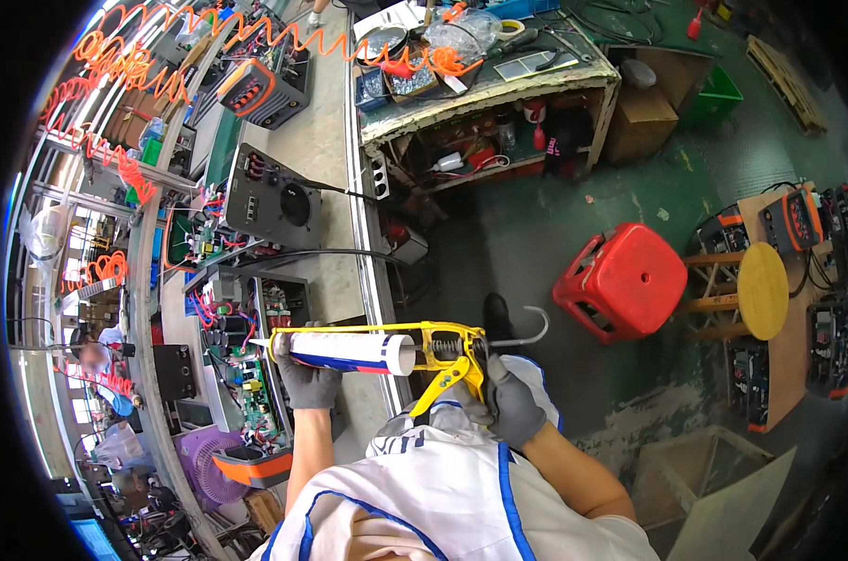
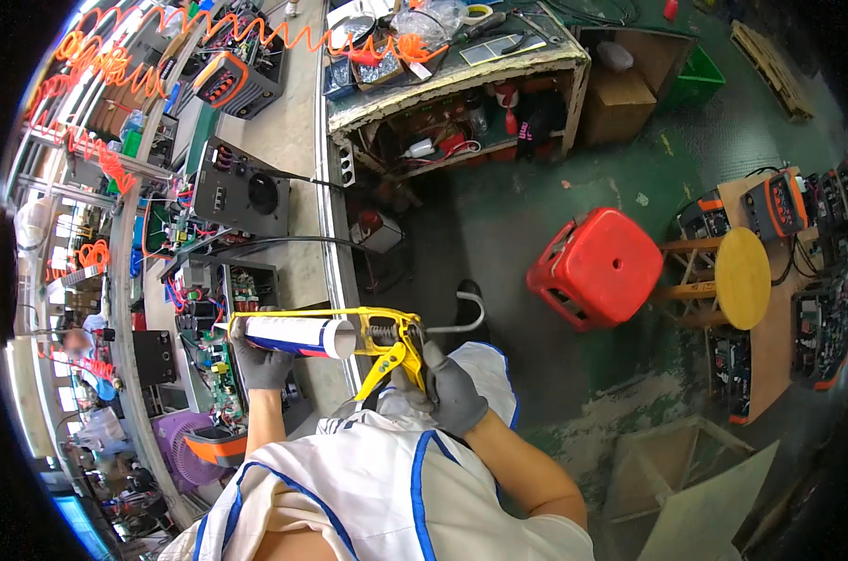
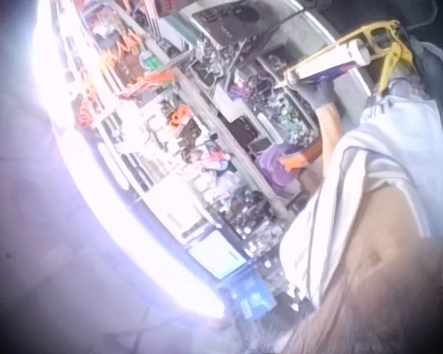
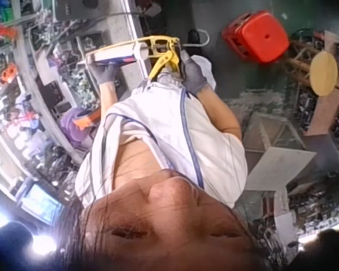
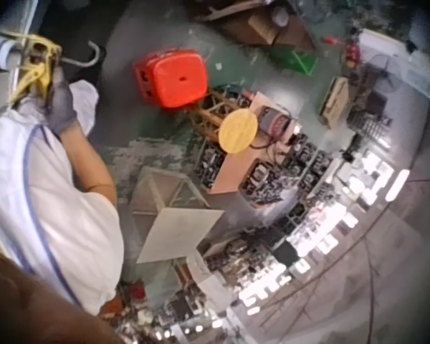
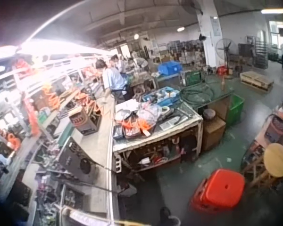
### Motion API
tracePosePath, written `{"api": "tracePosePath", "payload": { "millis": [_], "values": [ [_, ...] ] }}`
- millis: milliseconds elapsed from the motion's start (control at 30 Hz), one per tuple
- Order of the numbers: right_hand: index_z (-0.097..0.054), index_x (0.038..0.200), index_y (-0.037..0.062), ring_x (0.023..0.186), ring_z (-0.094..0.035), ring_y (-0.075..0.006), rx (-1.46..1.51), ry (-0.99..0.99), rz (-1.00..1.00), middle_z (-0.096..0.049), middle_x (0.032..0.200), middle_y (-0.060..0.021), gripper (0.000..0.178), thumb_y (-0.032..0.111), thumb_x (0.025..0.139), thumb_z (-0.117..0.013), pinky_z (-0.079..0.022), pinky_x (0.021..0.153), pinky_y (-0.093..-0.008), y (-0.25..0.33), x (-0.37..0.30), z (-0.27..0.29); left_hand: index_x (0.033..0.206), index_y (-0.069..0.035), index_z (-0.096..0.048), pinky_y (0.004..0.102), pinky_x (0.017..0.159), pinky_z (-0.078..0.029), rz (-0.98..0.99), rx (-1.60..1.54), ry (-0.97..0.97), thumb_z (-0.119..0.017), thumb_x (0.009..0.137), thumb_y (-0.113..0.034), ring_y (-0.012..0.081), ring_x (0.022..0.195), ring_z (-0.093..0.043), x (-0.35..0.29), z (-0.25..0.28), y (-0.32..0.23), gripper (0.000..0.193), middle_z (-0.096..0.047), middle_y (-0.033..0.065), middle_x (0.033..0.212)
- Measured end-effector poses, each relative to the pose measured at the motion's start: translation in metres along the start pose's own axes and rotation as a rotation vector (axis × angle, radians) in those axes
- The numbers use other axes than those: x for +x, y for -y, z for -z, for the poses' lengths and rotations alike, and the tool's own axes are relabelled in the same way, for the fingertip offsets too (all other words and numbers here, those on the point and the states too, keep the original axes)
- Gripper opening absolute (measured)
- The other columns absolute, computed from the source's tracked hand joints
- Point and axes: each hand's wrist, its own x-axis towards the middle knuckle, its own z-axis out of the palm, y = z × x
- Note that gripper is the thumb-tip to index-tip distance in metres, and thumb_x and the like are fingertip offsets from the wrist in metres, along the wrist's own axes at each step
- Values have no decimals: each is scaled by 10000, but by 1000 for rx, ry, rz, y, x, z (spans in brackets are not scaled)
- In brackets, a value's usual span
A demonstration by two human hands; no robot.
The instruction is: The person assembles an electronic device on a factory workbench. They connect wires to a circuit board, use a screwdriver to secure components, apply sealant with a caulking gun, and use a red handheld tool to inspect or test the unit. The task involves handling various tools and electronic parts in a sequential assembly process.
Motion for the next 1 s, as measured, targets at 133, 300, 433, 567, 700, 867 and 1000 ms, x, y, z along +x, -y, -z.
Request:
{"api": "tracePosePath", "payload": {
  "millis": [133,300,433,567,700,867,1000],
  "values": [
    [-546,1049,76,432,-368,-96,-128,-17,36,-461,582,-27,577,621,864,-499,-298,404,-223,7,0,8,1052,-9,-598,436,861,-528,-63,-74,88,-666,811,-426,282,904,-641,-2,-5,8,486,-663,138,993],
    [-554,1021,86,440,-373,-91,-104,-41,93,-481,616,-24,562,622,901,-431,-295,394,-222,10,-1,-5,1065,-3,-581,413,857,-537,-37,-180,79,-727,775,-353,265,906,-645,-18,-34,7,477,-661,141,996],
    [-509,929,111,374,-321,-81,-427,-100,-10,-399,543,12,506,614,895,-458,-278,350,-237,0,-1,12,1039,-99,-574,407,920,-490,-10,-265,120,-691,809,-346,242,977,-603,-28,-23,7,358,-630,86,1031],
    [-536,850,89,357,-325,-76,-459,-227,-20,-370,494,31,444,529,903,-501,-266,346,-225,7,9,12,1068,-84,-573,428,969,-462,-38,-273,5,-735,768,-256,252,1021,-604,-40,-25,26,382,-632,104,1064],
    [-511,766,108,333,-280,-81,-373,-168,-79,-302,447,41,538,629,887,-446,-248,336,-235,18,23,-4,1190,-4,-516,423,1000,-443,2,-262,221,-742,767,-300,268,1075,-593,-54,-45,11,563,-612,154,1134],
    [-490,727,118,325,-255,-82,-280,-17,-157,-263,430,45,585,681,868,-417,-238,331,-241,27,47,7,1281,-31,-456,365,1033,-371,-171,138,319,-758,739,-353,211,1179,-512,-55,-39,0,699,-550,99,1246],
    [-473,695,126,318,-235,-84,-235,34,-198,-232,416,49,622,722,852,-394,-230,326,-246,29,63,5,1415,-34,-307,357,1084,-300,-183,159,389,-752,742,-340,200,1267,-417,-61,-54,-20,863,-456,82,1353]
  ]
}}
